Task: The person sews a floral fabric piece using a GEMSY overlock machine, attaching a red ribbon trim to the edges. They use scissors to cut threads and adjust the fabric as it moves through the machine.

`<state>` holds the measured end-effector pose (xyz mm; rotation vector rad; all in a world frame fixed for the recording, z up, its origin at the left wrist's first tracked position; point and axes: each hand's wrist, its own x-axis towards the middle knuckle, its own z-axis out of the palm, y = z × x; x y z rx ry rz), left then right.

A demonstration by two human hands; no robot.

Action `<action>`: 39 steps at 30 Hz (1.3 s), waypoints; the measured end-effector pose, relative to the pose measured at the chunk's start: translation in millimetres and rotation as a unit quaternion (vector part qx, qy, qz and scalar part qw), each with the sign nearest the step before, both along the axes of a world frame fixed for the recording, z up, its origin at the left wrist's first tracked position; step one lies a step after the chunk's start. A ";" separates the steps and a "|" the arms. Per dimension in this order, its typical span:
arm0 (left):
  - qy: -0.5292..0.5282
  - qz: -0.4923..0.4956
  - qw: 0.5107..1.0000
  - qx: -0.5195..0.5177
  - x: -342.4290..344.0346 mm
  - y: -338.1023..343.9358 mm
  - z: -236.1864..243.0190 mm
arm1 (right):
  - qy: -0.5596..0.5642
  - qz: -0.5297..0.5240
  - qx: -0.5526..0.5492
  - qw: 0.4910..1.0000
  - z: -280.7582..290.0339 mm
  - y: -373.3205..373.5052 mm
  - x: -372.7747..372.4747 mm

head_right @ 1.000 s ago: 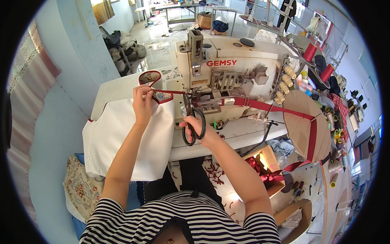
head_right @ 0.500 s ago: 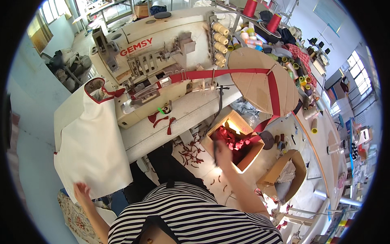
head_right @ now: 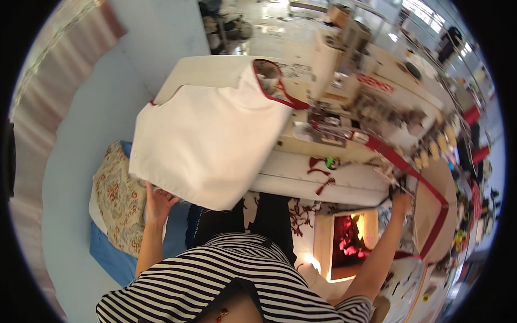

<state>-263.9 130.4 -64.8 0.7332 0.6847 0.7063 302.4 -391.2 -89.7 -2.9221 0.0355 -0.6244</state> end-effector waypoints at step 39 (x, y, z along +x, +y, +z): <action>-0.131 0.269 0.907 0.295 138.6 68.2 277.8 | 0.532 0.613 0.455 0.368 124.5 294.0 -327.7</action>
